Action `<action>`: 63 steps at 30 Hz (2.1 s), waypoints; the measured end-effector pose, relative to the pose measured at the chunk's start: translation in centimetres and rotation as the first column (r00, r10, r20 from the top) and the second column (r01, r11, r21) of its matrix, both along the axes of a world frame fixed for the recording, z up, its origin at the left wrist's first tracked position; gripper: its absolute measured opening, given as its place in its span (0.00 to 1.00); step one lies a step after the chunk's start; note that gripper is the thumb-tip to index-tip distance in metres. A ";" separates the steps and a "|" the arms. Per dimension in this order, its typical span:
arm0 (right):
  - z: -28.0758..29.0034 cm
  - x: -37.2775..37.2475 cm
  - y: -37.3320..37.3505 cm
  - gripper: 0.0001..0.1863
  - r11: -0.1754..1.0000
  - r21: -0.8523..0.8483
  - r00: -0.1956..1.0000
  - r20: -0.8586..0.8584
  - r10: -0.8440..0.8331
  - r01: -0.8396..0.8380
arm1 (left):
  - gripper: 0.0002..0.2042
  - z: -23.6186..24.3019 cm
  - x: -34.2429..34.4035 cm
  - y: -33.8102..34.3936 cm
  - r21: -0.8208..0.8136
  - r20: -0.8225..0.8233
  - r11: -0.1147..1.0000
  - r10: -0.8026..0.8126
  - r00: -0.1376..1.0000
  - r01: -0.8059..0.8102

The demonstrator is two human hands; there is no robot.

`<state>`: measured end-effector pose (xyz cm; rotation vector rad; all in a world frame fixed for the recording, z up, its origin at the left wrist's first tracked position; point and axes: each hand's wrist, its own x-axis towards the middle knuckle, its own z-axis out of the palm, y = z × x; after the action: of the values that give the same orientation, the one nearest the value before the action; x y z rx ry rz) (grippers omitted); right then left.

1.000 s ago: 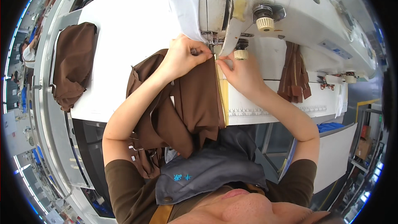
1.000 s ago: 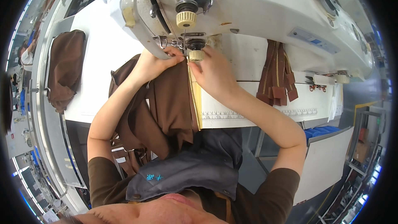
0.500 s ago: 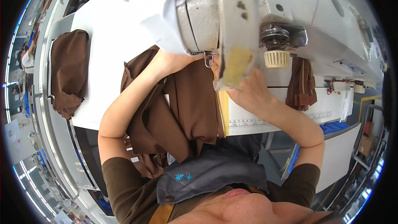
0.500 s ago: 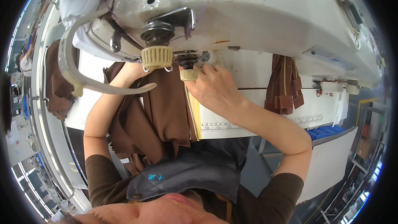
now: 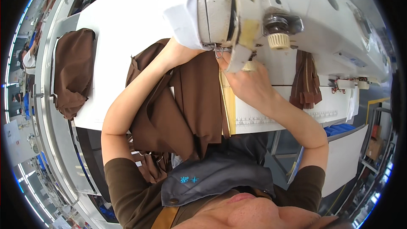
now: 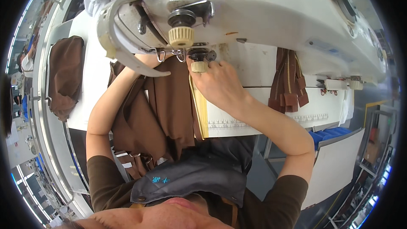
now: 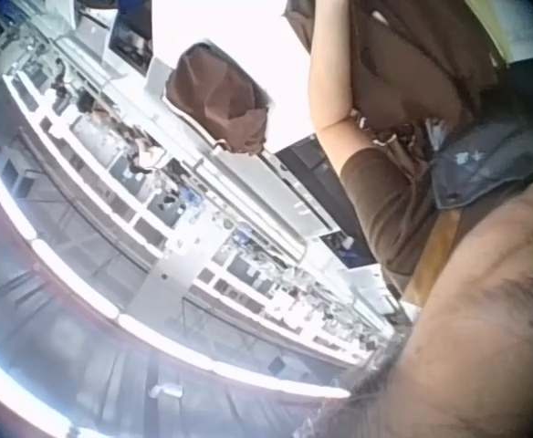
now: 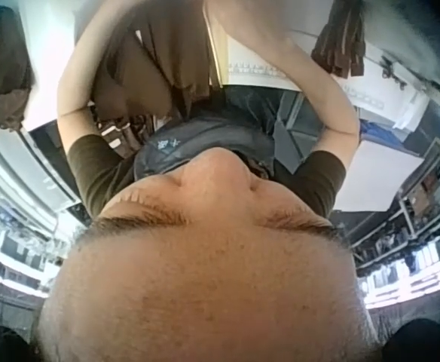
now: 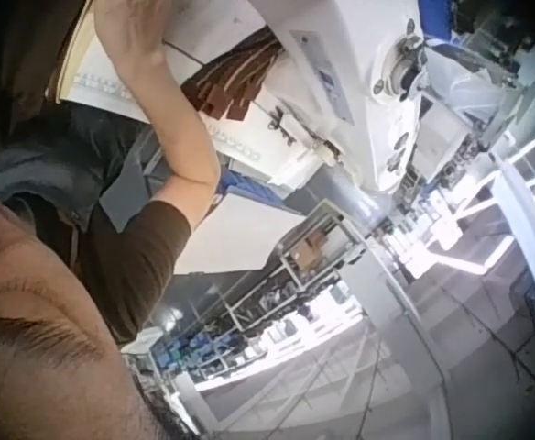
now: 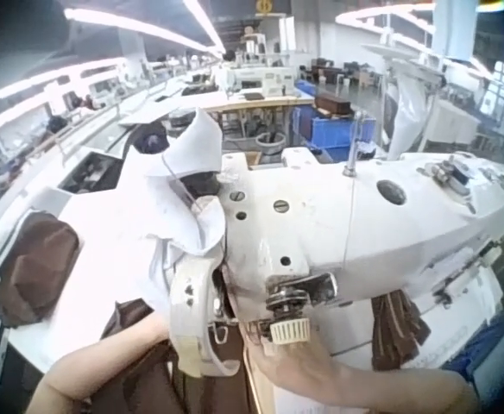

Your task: Sewing zippers and fabric pieces together using an industrial sewing machine.

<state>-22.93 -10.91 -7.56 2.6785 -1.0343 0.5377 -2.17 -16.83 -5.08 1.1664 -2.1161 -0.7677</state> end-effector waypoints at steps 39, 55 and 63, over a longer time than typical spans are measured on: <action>-0.3 -2.5 11.8 0.10 0.923 -0.062 0.892 0.239 0.383 -0.379 | 0.12 14.2 10.1 4.5 0.025 0.608 0.940 0.255 0.752 -0.339; 0.9 -2.2 10.6 0.10 0.897 -0.055 0.886 0.135 0.443 -0.439 | 0.13 1.4 0.3 17.7 -0.328 0.308 0.886 -0.229 0.924 0.328; 1.2 -2.0 8.8 0.10 0.898 -0.047 0.894 0.084 0.441 -0.438 | 0.11 0.9 0.1 14.7 -0.385 0.254 0.867 -0.231 0.939 0.318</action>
<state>-24.89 -2.07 -6.36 2.8920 -0.4210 0.7548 -2.12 -2.10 -4.19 0.7389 -2.4922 -0.2839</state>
